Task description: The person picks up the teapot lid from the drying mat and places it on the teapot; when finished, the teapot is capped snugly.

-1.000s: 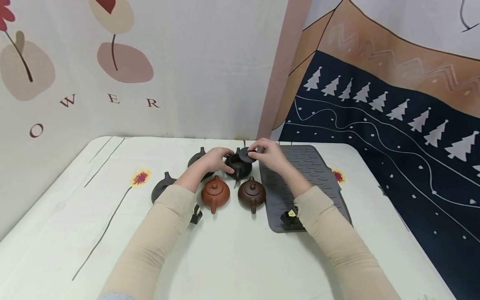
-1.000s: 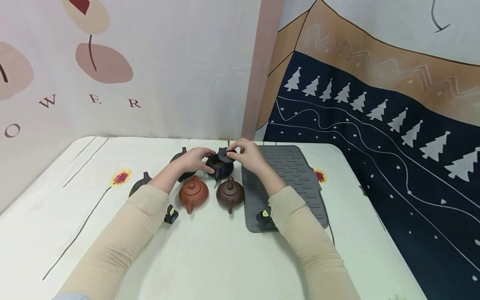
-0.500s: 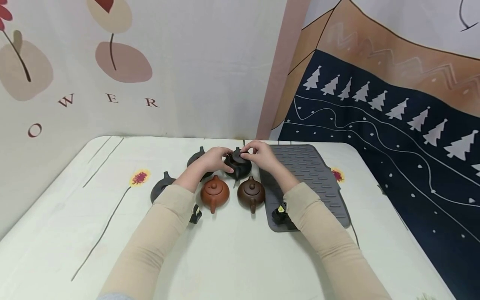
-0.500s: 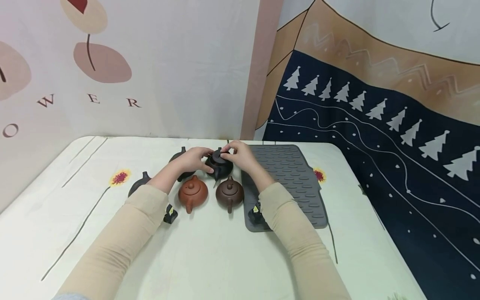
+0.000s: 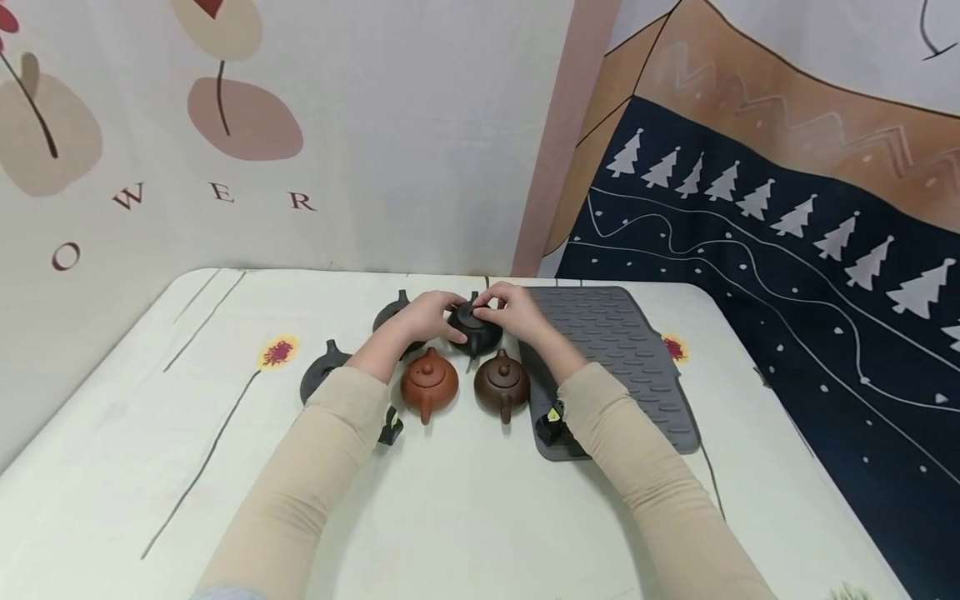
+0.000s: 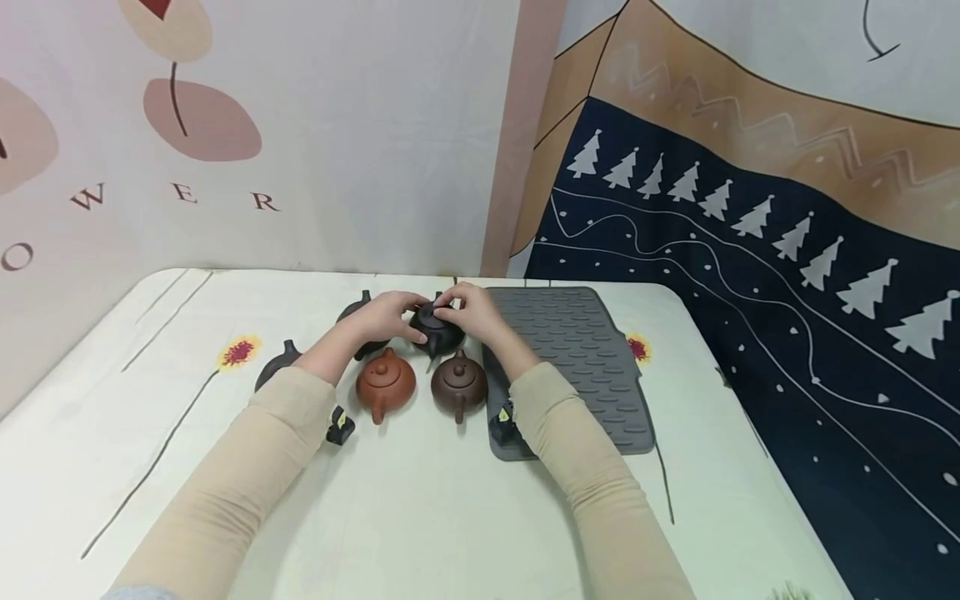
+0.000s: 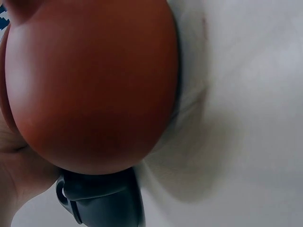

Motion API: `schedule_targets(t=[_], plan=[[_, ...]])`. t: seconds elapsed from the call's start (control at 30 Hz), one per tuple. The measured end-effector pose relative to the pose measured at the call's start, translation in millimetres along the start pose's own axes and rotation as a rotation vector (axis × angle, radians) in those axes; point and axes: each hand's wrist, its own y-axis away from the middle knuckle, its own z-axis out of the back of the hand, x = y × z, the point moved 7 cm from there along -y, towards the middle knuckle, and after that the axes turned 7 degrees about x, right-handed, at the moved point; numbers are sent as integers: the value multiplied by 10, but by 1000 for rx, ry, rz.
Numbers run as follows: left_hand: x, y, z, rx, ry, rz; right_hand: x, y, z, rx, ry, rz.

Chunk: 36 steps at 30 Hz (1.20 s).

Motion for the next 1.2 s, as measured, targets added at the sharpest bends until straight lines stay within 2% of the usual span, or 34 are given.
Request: schedule_targets(t=[0.27,0.67,0.8,0.97,1.2], plan=[[-8,-16,29,1,-1,9,-4,-13,19,-7,2,7],[7,7,7,9,12,21,3,27,32,35,-11,-15],[-4,26,12,16,29,10,22,85,107,26,-2,-14],[-21,75,71,-6,48,-16,73,156,251,-5,30,-8],[-141,197,179,-27,75,-70,149,324,476,-44,25,-3]])
